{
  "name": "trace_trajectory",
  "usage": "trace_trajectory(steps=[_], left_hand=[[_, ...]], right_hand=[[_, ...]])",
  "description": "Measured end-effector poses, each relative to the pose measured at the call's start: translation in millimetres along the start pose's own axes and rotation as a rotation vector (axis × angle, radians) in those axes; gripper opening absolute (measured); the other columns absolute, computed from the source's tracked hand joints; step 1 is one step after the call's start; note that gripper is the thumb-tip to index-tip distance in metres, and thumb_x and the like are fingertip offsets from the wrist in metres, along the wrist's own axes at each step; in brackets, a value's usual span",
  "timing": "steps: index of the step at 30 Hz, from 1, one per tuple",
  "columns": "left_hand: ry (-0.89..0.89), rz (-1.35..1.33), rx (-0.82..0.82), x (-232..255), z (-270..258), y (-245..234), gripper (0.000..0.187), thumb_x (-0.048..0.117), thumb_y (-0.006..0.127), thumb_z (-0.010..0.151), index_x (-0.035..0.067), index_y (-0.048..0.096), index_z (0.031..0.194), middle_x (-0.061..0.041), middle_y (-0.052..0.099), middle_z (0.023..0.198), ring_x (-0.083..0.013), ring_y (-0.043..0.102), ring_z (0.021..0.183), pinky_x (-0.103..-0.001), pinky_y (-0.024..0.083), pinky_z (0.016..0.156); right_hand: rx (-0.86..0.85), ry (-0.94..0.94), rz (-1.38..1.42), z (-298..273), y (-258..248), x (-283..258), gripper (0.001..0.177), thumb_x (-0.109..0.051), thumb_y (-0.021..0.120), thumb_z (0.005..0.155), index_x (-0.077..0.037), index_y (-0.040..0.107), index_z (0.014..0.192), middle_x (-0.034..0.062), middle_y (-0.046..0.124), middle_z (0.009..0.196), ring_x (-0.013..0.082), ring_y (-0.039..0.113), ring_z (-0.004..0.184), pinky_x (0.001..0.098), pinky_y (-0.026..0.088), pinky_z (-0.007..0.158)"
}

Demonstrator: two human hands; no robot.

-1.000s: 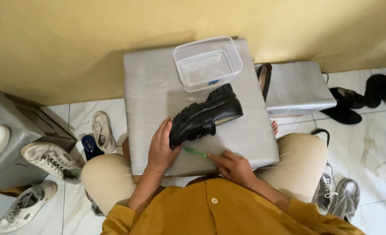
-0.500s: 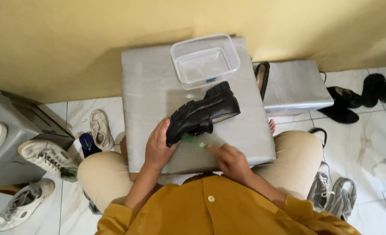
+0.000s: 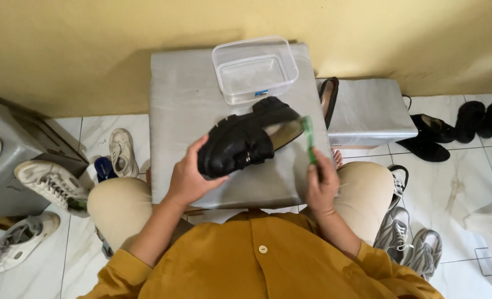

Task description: The person cleans a black shoe using a toothbrush dipped in a container of soapy water, scrubbing the sole and the sides of the shoe while sitting on the floor.

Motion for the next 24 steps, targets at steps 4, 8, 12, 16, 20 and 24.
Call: trace_trajectory(steps=[4,8,12,16,20,24], left_hand=[[-0.248,-0.345,-0.092,-35.2,12.7,2.0,0.101,0.019,0.096,0.058,0.02,0.046,0.146,-0.015,0.067,0.132,-0.0345,0.066,0.118,-0.045,0.06,0.092],[-0.405,-0.127,-0.163,-20.8,19.9,-14.4,0.096,0.034,0.093,0.066,0.014,0.049,0.149,-0.031,0.042,0.146,-0.0475,0.051,0.124,-0.054,0.05,0.091],[-0.222,0.214,0.029,33.9,36.8,-71.7,0.089,0.026,0.085,0.083,0.003,0.039,0.156,-0.04,0.02,0.157,-0.0602,0.032,0.14,-0.069,0.036,0.109],[-0.113,0.222,-0.037,13.1,39.4,-77.2,0.082,0.03,0.078,0.089,0.001,0.039,0.155,-0.036,0.014,0.159,-0.0568,0.03,0.144,-0.068,0.032,0.113],[-0.111,0.426,-0.253,-15.0,33.2,-64.2,0.093,0.046,0.079,0.08,0.012,0.038,0.157,-0.031,0.024,0.16,-0.0531,0.028,0.147,-0.067,0.025,0.117],[-0.034,0.463,-0.459,-41.8,23.8,-29.7,0.101,0.046,0.083,0.077,0.019,0.032,0.16,-0.021,0.024,0.164,-0.0434,0.019,0.153,-0.068,0.017,0.12]], right_hand=[[0.114,0.13,0.159,-2.0,-11.7,34.3,0.042,0.004,0.052,0.103,-0.003,0.059,0.144,0.0054,0.057,0.084,0.0118,0.053,0.072,0.033,0.052,0.088],[0.129,0.127,0.092,-0.8,-13.9,27.1,0.042,0.001,0.058,0.101,-0.004,0.061,0.143,0.0032,0.056,0.083,0.013,0.059,0.097,0.0436,0.021,0.125],[0.106,0.162,0.064,3.2,-11.3,23.3,0.043,0.0,0.058,0.102,-0.007,0.061,0.144,0.0025,0.058,0.081,0.0125,0.059,0.104,0.0437,0.015,0.128],[0.081,0.217,0.163,13.1,-6.5,-2.9,0.044,0.004,0.057,0.101,-0.006,0.061,0.144,0.0038,0.056,0.084,0.01,0.057,0.081,0.0353,0.049,0.102],[0.002,0.331,0.178,4.8,6.5,32.5,0.053,0.0,0.061,0.099,-0.009,0.053,0.151,0.0035,0.057,0.085,0.0072,0.052,0.067,0.0264,0.052,0.075],[-0.121,0.376,-0.106,25.6,21.1,50.4,0.071,-0.012,0.08,0.088,-0.016,0.052,0.153,0.0116,0.066,0.094,0.0314,0.066,0.092,0.0592,0.027,0.115]])
Point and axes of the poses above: each hand's wrist, its own z-axis towards the middle knuckle, its own y-axis out of the palm, x = y × z, the point moved 9 cm from there along z, towards the middle knuckle
